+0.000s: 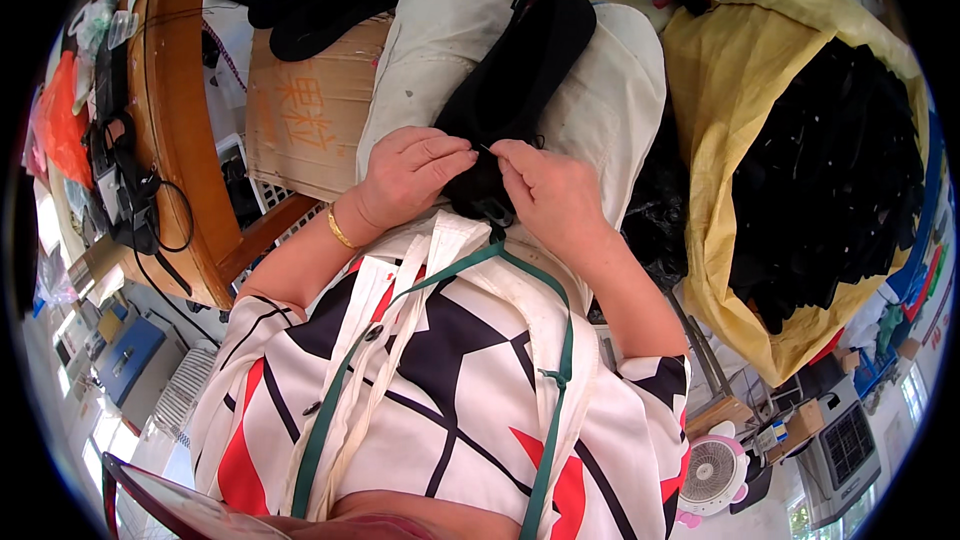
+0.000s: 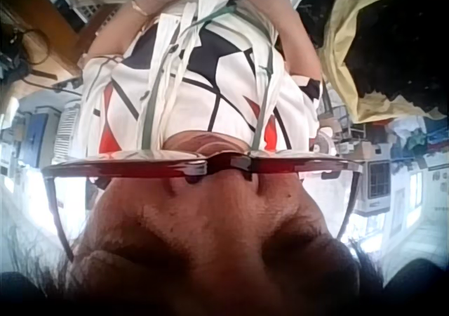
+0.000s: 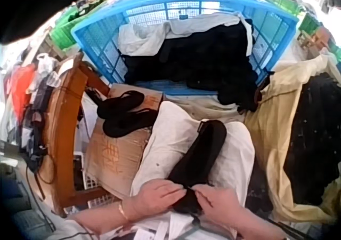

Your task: The person sits on the floor and sews a black shoe sole using a needle and thread. They repeatedly pull the thread through the sole to attach it, handling the shoe with both hands. The person occasionally reaches into a nearby yellow bag to retrieve more shoe parts.

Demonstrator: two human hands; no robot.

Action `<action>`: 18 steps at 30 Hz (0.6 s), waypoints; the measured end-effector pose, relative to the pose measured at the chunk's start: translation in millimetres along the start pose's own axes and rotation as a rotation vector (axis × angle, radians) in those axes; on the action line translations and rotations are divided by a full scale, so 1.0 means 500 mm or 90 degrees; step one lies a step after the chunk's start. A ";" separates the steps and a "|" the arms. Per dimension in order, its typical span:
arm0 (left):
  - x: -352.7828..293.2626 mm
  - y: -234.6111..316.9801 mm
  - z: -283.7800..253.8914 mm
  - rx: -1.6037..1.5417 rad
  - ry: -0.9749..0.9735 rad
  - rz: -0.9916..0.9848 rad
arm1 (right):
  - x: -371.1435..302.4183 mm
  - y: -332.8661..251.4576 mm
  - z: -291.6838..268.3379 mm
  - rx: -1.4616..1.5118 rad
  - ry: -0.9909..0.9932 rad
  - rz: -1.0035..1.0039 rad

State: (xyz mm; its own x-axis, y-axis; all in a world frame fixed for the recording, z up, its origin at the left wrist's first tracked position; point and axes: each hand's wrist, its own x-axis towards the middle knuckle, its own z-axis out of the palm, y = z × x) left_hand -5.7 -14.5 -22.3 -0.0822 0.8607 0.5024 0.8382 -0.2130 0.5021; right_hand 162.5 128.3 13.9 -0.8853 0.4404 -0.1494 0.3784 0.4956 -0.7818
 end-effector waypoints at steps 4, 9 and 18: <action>0.002 0.001 -0.001 0.000 0.001 -0.002 | 0.004 -0.002 -0.004 -0.011 -0.008 -0.005; 0.002 0.004 0.000 -0.002 0.006 -0.012 | 0.010 -0.005 0.000 -0.007 -0.015 0.020; -0.001 0.008 0.006 -0.023 0.029 -0.037 | -0.001 0.019 0.040 0.025 0.053 -0.006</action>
State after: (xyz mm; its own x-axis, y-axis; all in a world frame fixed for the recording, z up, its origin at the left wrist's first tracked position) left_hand -0.9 -14.4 -22.6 -0.1546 0.8506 0.5026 0.8118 -0.1806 0.5554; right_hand 161.4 118.1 -5.5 -0.8628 0.4971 -0.0918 0.3575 0.4716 -0.8061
